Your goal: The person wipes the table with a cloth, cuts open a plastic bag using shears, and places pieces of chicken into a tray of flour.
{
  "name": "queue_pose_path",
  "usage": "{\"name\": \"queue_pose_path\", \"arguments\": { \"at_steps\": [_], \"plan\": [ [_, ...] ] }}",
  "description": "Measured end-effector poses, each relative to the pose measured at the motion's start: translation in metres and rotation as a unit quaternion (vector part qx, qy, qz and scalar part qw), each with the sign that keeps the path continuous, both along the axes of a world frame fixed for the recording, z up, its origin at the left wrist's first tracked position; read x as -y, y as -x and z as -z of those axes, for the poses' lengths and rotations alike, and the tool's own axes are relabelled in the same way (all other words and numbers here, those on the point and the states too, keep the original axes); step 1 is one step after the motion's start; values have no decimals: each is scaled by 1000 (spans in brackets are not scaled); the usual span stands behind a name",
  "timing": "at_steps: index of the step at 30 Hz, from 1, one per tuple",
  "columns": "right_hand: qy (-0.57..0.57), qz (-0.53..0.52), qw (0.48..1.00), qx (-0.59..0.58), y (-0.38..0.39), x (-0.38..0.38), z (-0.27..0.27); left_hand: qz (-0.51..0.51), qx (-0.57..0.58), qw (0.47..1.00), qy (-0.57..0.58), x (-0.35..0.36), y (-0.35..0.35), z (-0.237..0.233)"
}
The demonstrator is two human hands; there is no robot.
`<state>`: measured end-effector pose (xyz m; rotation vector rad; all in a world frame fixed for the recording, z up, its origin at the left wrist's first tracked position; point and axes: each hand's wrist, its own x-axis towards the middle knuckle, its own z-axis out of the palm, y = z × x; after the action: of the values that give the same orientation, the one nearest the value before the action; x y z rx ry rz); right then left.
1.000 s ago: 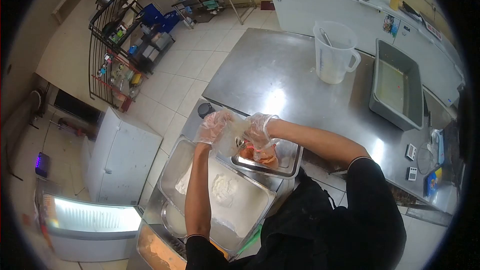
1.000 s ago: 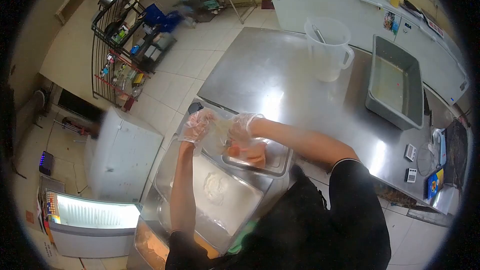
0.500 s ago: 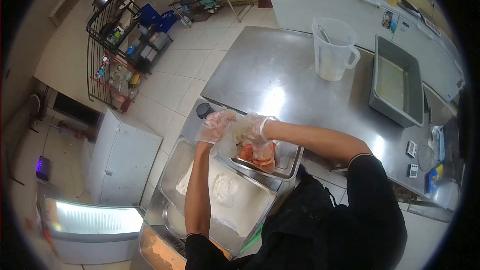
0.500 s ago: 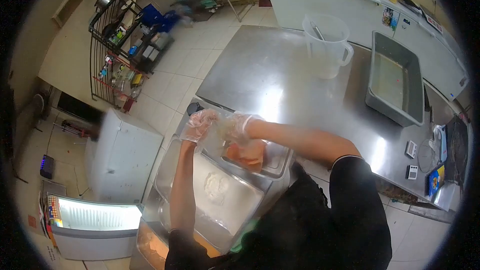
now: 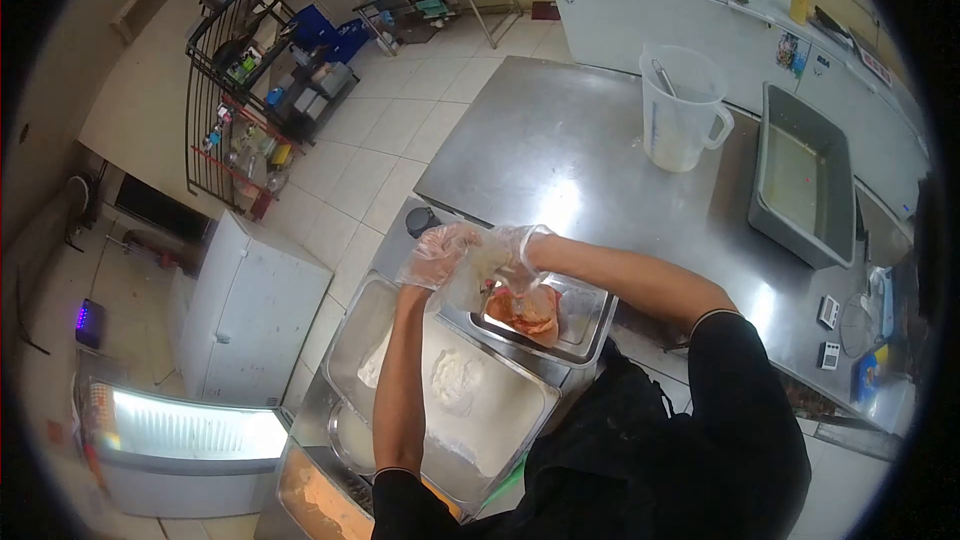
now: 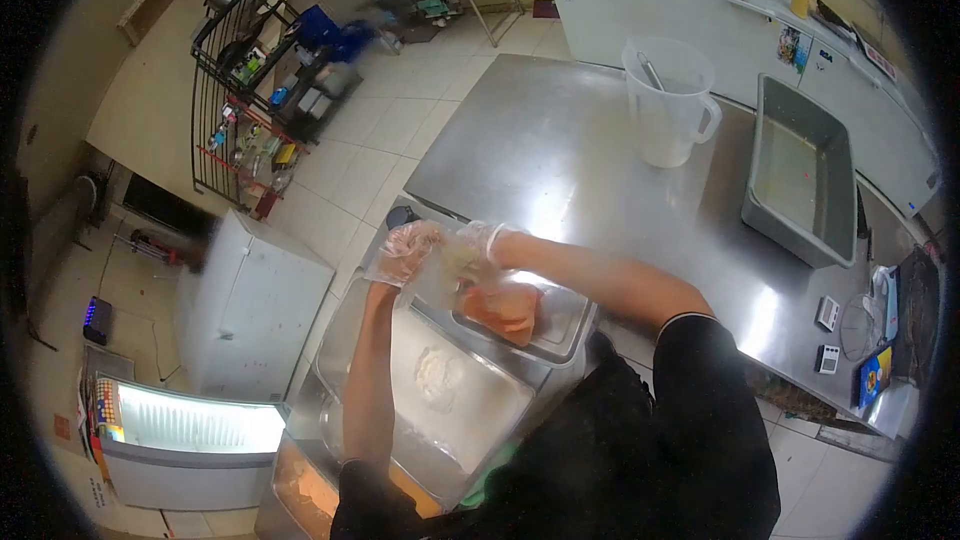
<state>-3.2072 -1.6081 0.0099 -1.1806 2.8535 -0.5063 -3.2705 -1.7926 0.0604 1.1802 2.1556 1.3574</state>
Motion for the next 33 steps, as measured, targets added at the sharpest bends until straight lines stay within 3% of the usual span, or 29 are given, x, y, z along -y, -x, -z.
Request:
{"name": "queue_pose_path", "arguments": {
  "at_steps": [4,7,9,12,16,18,21,26,29,32,33],
  "plan": [
    [15,0,1000,20,-17,17,-17,37,-16,999,0,-1,6,19],
    [-13,29,998,52,-20,27,-12,-2,-32,999,-28,-3,2,26],
    [-26,43,996,70,-21,31,-8,-36,76,996,-35,-4,-1,26],
    [-24,60,993,95,-22,32,-2,-25,0,1000,-13,-7,-3,27],
    [-52,83,987,131,-27,25,-2,-48,-8,999,23,-4,0,22],
    [-80,93,981,149,-33,20,-7,-44,4,998,-44,2,1,21],
    [-104,103,976,160,-42,13,-22,-61,69,995,-44,12,9,22],
    [-131,120,976,129,-30,12,-14,-54,30,997,-44,6,-5,12],
    [-83,129,977,148,-34,12,-13,-49,7,998,-36,1,-12,12],
    [-80,75,992,56,-42,18,-12,-29,-25,999,-31,-4,-12,17],
    [45,110,981,153,-42,22,-8,-16,-55,998,-30,-6,-13,16]
  ]
}}
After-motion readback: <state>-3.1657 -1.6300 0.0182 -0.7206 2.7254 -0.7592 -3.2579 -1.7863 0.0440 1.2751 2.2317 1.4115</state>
